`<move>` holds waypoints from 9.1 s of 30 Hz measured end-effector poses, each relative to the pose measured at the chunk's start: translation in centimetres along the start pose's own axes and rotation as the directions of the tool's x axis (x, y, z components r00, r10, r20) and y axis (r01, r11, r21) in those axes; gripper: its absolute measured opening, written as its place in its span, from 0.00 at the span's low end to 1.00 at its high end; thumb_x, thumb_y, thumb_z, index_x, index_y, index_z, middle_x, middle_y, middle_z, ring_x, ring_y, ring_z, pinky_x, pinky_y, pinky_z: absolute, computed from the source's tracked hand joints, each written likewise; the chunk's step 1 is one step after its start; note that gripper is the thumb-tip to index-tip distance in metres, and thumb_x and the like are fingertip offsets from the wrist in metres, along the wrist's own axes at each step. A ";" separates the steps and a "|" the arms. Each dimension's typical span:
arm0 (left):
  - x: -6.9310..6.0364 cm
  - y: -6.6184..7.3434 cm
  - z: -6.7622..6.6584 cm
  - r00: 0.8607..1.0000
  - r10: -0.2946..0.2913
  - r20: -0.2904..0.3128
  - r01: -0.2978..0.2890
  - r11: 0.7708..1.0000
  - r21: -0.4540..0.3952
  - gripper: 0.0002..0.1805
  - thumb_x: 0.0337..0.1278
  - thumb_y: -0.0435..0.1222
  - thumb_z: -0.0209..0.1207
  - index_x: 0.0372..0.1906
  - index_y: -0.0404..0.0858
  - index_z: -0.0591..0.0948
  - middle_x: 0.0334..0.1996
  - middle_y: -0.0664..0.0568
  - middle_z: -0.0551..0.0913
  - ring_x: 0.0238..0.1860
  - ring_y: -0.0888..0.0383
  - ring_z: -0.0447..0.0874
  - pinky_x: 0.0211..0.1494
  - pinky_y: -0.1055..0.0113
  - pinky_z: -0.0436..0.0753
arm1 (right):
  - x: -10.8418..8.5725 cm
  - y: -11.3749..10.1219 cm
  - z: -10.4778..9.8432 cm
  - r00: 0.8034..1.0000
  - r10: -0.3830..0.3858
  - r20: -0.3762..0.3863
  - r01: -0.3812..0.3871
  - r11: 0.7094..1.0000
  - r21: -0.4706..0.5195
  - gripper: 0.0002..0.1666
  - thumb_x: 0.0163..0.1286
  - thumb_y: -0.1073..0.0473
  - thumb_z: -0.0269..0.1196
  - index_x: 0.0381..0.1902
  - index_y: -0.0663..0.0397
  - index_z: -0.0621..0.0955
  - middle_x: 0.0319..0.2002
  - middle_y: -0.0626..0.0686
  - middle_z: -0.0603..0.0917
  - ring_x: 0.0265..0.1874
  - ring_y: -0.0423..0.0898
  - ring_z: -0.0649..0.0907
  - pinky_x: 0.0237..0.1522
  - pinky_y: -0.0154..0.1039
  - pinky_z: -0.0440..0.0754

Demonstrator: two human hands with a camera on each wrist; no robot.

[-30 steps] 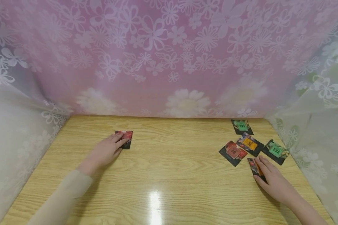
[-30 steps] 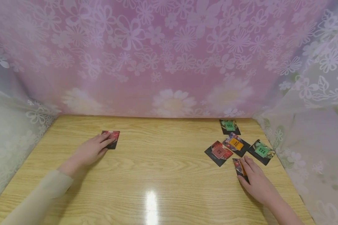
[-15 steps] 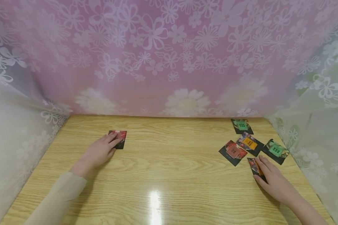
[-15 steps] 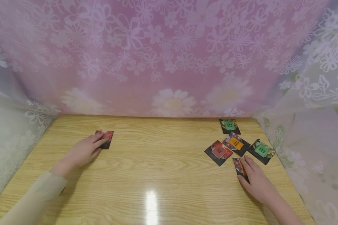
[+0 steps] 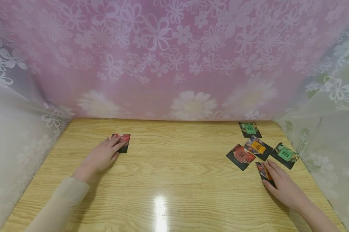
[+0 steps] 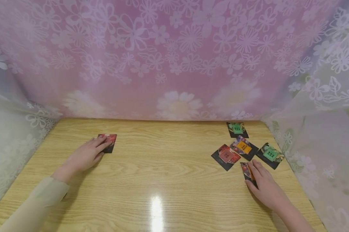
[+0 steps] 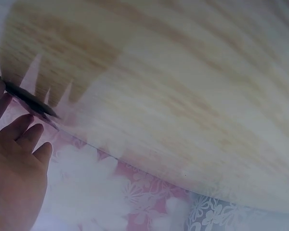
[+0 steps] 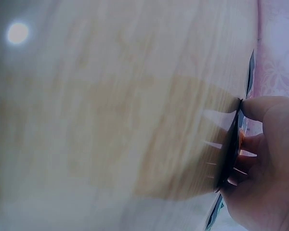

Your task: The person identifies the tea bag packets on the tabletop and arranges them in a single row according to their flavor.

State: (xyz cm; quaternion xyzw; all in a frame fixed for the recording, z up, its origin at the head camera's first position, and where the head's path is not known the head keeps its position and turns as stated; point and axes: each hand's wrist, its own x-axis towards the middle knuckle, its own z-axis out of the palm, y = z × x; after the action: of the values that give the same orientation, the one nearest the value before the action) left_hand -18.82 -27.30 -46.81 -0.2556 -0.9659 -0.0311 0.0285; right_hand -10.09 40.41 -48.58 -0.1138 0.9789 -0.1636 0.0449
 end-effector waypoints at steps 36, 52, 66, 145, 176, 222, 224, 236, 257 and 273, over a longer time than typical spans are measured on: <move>8.4 8.1 0.3 0.973 0.230 0.004 -0.230 0.973 0.007 0.28 0.81 0.40 0.55 0.79 0.41 0.71 0.81 0.39 0.67 0.83 0.41 0.64 0.86 0.45 0.63 | 0.0 0.0 0.0 1.000 -0.005 -0.008 0.005 1.000 0.001 0.45 0.81 0.52 0.63 0.82 0.73 0.58 0.78 0.80 0.58 0.75 0.82 0.60 0.65 0.80 0.67; 14.5 16.7 0.3 0.922 0.361 0.144 -0.377 0.920 0.105 0.30 0.88 0.46 0.41 0.86 0.51 0.59 0.87 0.47 0.54 0.88 0.49 0.51 0.90 0.53 0.52 | 0.0 -0.1 0.2 1.000 -0.008 -0.021 0.008 1.000 -0.003 0.45 0.81 0.53 0.62 0.82 0.72 0.58 0.78 0.80 0.58 0.75 0.81 0.60 0.65 0.80 0.67; 18.0 23.3 1.2 0.877 0.456 0.154 -0.477 0.865 0.157 0.28 0.89 0.48 0.39 0.85 0.54 0.63 0.86 0.52 0.58 0.87 0.54 0.54 0.91 0.57 0.52 | -0.1 -0.4 -0.1 1.000 0.000 -0.004 0.000 1.000 0.003 0.45 0.82 0.53 0.62 0.82 0.72 0.57 0.78 0.81 0.57 0.75 0.82 0.59 0.65 0.81 0.66; 21.4 30.6 2.7 0.786 0.542 0.297 -0.614 0.740 0.275 0.29 0.91 0.40 0.35 0.87 0.57 0.54 0.86 0.60 0.56 0.86 0.63 0.53 0.89 0.68 0.55 | -0.1 -0.3 -0.1 1.000 0.002 0.003 -0.002 1.000 -0.010 0.46 0.82 0.51 0.61 0.82 0.73 0.56 0.78 0.80 0.57 0.75 0.81 0.60 0.65 0.80 0.67; 16.8 21.0 2.1 0.855 0.492 0.165 -0.518 0.831 0.204 0.29 0.86 0.40 0.50 0.84 0.56 0.65 0.82 0.56 0.68 0.80 0.53 0.70 0.82 0.62 0.72 | 0.0 -0.3 -0.2 1.000 0.010 0.017 -0.010 1.000 0.000 0.46 0.81 0.51 0.62 0.82 0.74 0.57 0.78 0.80 0.57 0.74 0.82 0.60 0.65 0.80 0.67; 8.2 10.2 1.1 0.956 0.248 0.153 -0.252 0.968 0.004 0.31 0.85 0.49 0.51 0.84 0.47 0.65 0.82 0.46 0.66 0.81 0.42 0.67 0.85 0.50 0.68 | 0.0 -0.4 -0.3 1.000 0.013 0.018 -0.013 1.000 0.000 0.46 0.82 0.52 0.61 0.82 0.74 0.56 0.78 0.81 0.56 0.75 0.82 0.59 0.66 0.80 0.66; 7.8 9.7 1.2 0.959 0.246 0.139 -0.249 0.969 0.006 0.31 0.84 0.48 0.52 0.83 0.47 0.66 0.82 0.45 0.67 0.80 0.41 0.68 0.84 0.49 0.69 | 0.1 -0.4 -0.3 1.000 0.010 0.016 -0.010 1.000 -0.005 0.46 0.82 0.52 0.61 0.82 0.74 0.57 0.78 0.81 0.56 0.75 0.82 0.60 0.66 0.80 0.67; 6.0 7.8 0.9 0.976 0.181 0.118 -0.181 0.983 -0.008 0.31 0.84 0.48 0.52 0.84 0.49 0.65 0.82 0.45 0.67 0.80 0.40 0.68 0.83 0.46 0.70 | 0.0 -0.2 -0.2 1.000 0.005 0.012 -0.005 1.000 0.006 0.46 0.82 0.52 0.61 0.82 0.74 0.56 0.78 0.81 0.56 0.75 0.82 0.59 0.66 0.80 0.66; 6.6 6.9 0.8 0.968 0.231 0.097 -0.238 0.968 0.077 0.30 0.82 0.44 0.57 0.82 0.46 0.69 0.82 0.46 0.67 0.79 0.44 0.71 0.82 0.49 0.73 | -0.1 0.1 0.4 0.999 -0.025 -0.033 0.024 1.000 -0.009 0.45 0.82 0.53 0.62 0.82 0.73 0.58 0.77 0.81 0.59 0.74 0.81 0.61 0.68 0.80 0.63; 6.2 6.6 1.0 0.984 0.160 0.081 -0.166 0.983 0.076 0.31 0.81 0.43 0.58 0.82 0.47 0.69 0.80 0.45 0.70 0.77 0.41 0.73 0.78 0.45 0.77 | -0.1 -0.1 0.2 0.999 -0.021 -0.026 0.020 1.000 -0.003 0.44 0.82 0.53 0.61 0.82 0.73 0.58 0.77 0.81 0.58 0.75 0.81 0.60 0.68 0.80 0.64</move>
State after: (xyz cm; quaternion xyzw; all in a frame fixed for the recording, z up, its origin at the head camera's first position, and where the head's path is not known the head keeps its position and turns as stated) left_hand -20.95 -18.41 -47.04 -0.3334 -0.9425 0.0210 0.0054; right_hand -9.91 40.25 -48.77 -0.1217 0.9784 -0.1641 0.0301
